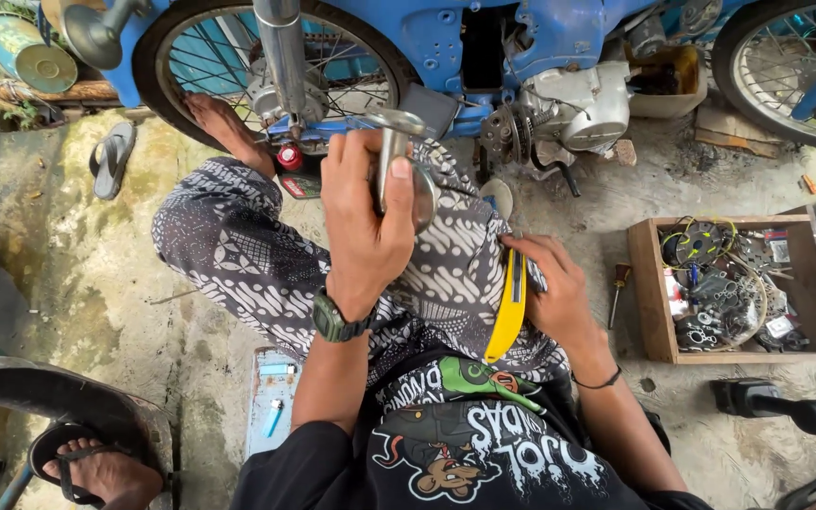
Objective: Scraping the surface of a metal door handle using a utility knife to remove imperfections or residue.
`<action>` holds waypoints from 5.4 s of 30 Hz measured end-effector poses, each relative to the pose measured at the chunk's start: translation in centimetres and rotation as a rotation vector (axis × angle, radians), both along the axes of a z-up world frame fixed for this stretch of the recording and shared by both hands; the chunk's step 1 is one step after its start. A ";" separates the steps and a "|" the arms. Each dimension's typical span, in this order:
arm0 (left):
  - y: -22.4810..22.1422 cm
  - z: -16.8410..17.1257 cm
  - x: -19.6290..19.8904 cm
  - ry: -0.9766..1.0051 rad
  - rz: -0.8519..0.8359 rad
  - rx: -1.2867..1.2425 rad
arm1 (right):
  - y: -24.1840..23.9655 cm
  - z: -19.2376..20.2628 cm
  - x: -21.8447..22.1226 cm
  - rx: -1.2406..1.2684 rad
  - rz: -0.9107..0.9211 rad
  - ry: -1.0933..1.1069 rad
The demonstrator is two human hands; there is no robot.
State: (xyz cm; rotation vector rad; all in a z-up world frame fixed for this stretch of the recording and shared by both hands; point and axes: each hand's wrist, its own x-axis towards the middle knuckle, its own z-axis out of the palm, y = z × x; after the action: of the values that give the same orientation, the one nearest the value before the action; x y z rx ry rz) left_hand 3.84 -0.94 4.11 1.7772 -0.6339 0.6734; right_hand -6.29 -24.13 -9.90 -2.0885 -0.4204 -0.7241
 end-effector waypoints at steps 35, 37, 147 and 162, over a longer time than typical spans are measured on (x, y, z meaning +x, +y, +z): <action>1.6 0.7 -0.9 -0.057 -0.345 -0.128 | 5.6 7.7 2.5 0.482 0.129 -0.314; 1.8 0.8 -0.8 -0.079 -0.356 -0.098 | 5.7 7.8 2.8 0.485 0.141 -0.324; 2.9 -1.9 1.3 -0.266 -0.372 0.240 | 7.5 9.9 5.4 0.113 0.135 -0.427; 3.0 -1.9 1.6 -0.263 -0.399 0.196 | 8.1 10.5 5.4 0.175 0.189 -0.373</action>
State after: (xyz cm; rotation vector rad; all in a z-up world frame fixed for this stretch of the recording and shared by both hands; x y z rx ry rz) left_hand 5.42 2.04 2.25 1.6796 -1.2320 0.5849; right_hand -0.93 -15.99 0.64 -1.7239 -0.7227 -1.0011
